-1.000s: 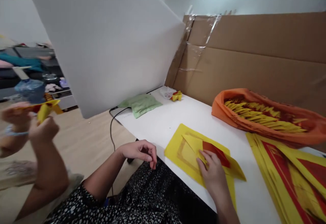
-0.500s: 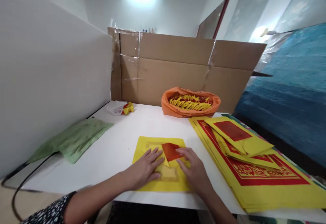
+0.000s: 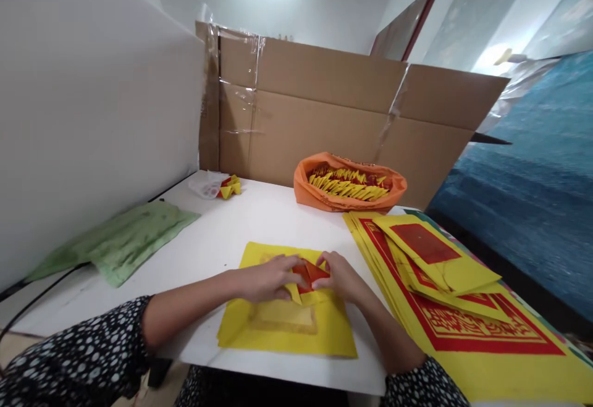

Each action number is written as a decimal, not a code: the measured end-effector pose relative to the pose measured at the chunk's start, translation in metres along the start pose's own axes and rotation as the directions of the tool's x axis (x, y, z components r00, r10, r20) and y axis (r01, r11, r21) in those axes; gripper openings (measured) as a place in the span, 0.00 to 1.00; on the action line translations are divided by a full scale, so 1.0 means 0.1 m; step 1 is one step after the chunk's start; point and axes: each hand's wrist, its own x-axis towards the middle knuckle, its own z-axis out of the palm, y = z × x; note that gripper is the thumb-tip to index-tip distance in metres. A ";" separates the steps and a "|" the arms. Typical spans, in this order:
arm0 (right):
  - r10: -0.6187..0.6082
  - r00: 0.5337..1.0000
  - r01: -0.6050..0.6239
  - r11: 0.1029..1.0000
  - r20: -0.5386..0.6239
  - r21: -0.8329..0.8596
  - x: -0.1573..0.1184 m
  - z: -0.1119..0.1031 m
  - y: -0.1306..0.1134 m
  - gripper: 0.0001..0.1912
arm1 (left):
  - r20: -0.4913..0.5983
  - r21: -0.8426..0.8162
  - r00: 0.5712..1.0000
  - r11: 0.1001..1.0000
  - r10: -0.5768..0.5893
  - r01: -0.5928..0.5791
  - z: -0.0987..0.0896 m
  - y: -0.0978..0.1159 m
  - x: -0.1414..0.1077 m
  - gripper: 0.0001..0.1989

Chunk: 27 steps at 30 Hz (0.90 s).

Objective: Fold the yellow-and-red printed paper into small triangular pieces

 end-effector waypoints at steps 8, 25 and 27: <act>-0.304 0.911 0.271 0.950 -0.278 -0.153 -0.08 -0.14 -0.33 0.04 | -0.476 -0.002 0.870 0.989 -0.133 0.150 0.02 -0.22 0.09 0.25; -0.557 0.822 0.510 0.812 -0.117 -0.284 -0.34 -0.02 -0.20 0.13 | -0.162 -0.189 0.965 0.966 -0.207 0.176 0.18 -0.17 -0.28 0.23; -0.433 0.891 0.406 0.895 -0.138 -0.186 -0.19 -0.04 -0.23 0.13 | -0.248 -0.393 0.902 0.888 -0.352 0.238 0.15 -0.15 -0.22 0.17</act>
